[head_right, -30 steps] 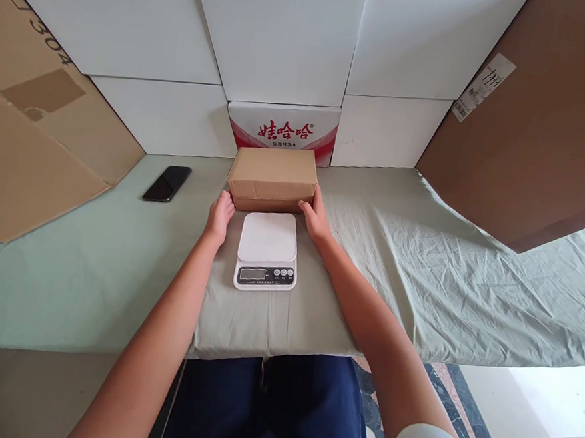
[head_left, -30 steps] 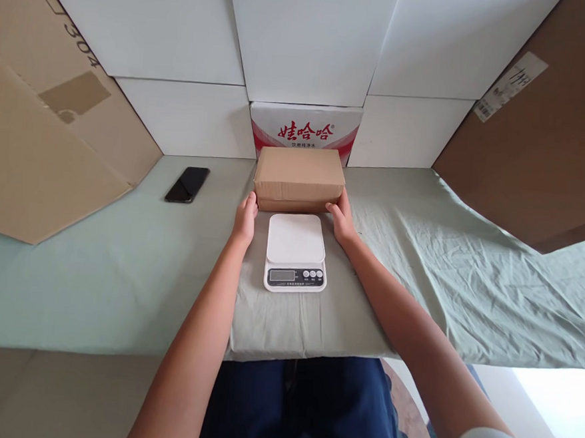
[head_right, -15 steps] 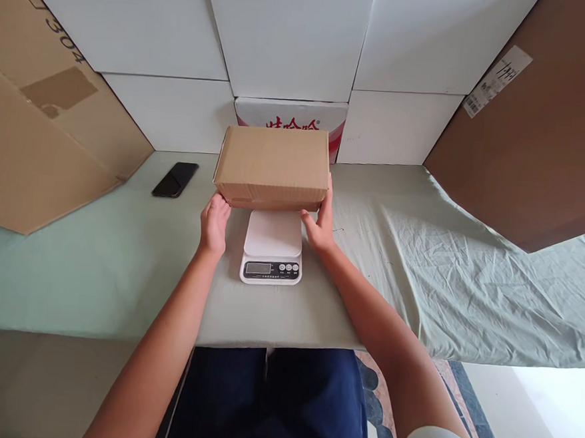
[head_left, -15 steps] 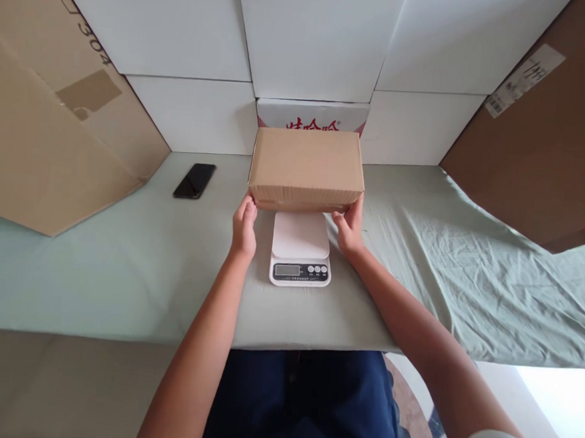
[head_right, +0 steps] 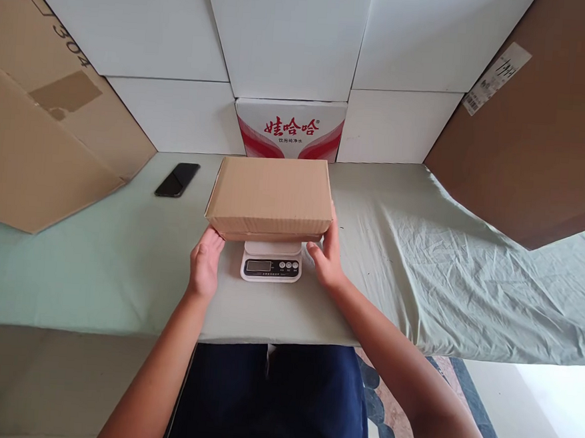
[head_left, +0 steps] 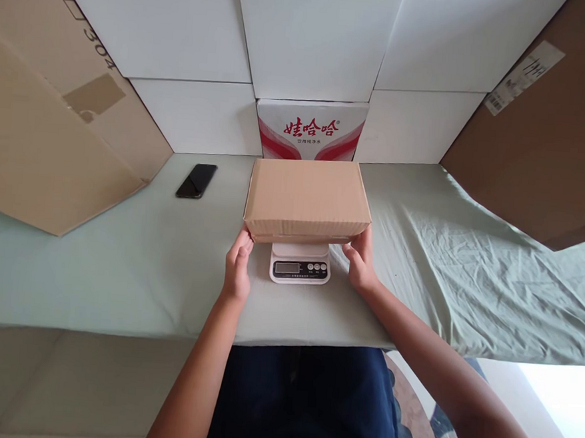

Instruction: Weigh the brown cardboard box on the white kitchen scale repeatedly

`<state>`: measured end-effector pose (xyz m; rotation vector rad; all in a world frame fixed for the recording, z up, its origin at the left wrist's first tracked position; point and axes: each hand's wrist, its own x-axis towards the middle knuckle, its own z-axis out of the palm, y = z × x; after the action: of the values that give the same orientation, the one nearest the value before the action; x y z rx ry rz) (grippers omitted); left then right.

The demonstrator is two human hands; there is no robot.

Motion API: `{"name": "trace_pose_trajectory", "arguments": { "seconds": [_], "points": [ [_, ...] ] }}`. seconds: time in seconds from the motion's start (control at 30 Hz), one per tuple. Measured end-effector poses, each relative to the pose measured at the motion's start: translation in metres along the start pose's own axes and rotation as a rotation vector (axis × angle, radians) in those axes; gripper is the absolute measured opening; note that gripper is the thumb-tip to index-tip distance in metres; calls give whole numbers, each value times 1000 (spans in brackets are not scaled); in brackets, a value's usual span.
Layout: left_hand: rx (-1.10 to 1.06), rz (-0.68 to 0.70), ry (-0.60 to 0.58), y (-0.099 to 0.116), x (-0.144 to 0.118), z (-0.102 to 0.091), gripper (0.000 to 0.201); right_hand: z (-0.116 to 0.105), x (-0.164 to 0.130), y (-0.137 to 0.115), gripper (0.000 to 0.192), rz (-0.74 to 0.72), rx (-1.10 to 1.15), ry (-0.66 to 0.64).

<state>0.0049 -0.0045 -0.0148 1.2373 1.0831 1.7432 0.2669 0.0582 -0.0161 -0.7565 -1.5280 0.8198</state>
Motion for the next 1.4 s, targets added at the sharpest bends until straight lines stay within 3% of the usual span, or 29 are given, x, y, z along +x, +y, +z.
{"name": "trace_pose_trajectory", "arguments": {
  "seconds": [0.87, 1.17, 1.4],
  "points": [
    [16, -76, 64, 2, -2, 0, 81, 0, 3, -4, 80, 62, -8, 25],
    [12, -57, 89, 1, -3, 1, 84, -8, 9, 12, 69, 132, 81, 254],
    [37, -63, 76, -1, -3, 1, 82, -2, 8, 10, 61, 121, 41, 153]
  ]
}}
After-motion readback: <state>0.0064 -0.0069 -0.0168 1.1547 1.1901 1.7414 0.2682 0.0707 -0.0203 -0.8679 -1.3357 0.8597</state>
